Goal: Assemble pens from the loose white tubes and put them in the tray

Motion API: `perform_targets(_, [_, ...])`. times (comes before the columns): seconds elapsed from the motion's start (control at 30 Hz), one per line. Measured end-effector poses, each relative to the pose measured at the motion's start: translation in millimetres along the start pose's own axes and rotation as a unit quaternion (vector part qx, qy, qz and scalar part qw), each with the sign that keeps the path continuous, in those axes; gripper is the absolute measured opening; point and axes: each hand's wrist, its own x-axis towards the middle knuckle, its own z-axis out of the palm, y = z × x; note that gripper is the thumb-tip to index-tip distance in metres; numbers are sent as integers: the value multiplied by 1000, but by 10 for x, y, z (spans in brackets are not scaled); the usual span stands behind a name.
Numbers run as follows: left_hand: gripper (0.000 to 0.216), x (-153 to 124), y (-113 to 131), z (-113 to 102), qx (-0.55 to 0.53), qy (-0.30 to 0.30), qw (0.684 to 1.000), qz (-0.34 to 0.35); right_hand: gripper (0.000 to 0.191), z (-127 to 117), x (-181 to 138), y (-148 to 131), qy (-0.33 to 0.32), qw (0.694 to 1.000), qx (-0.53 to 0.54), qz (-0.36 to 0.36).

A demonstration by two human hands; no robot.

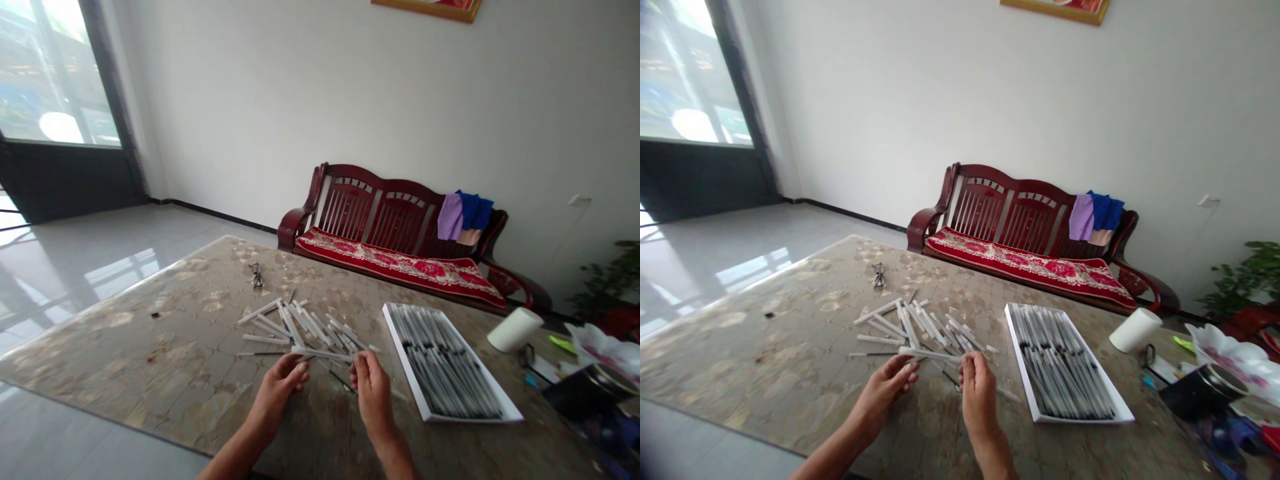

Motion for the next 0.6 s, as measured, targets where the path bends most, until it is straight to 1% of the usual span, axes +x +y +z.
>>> perform_targets(0.03, [49, -26, -11, 41, -23, -16, 999, -32, 41, 11, -34, 1, -3, 1000, -14, -27])
perform_targets(0.1, [45, -74, -11, 135, -64, -9, 996, -58, 40, 37, -100, 1, -9, 995, -54, -87])
perform_targets(0.17, [43, -108, 11, 223, -84, 9, 995, -46, 40, 70, -148, 10, -4, 988, -91, -127])
perform_targets(0.2, [43, -119, 24, 258, -88, 13, 995, -34, 42, 90, -161, 18, 3, 986, -102, -131])
perform_targets(0.23, [42, -127, 37, 285, -89, 13, 996, -23, 44, 109, -165, 26, 11, 987, -105, -124])
perform_targets(0.3, [42, -135, 52, 315, -87, 9, 996, -7, 50, 140, -158, 37, 12, 994, -83, -76])
perform_targets(0.37, [44, -139, 55, 319, -86, 11, 996, -4, 55, 143, -140, 25, -17, 999, -31, -4])
perform_targets(0.4, [44, -139, 53, 313, -86, 15, 996, -6, 56, 130, -133, 8, -37, 999, -9, 21])
perform_targets(0.43, [44, -140, 51, 304, -85, 19, 996, -9, 55, 110, -128, -16, -56, 998, 3, 31])
perform_targets(0.5, [45, -140, 43, 282, -81, 27, 996, -18, 49, 59, -125, -70, -74, 997, -6, 4])
perform_targets(0.6, [45, -140, 23, 263, -71, 23, 997, -26, 37, 18, -126, -116, -56, 994, -63, -69])
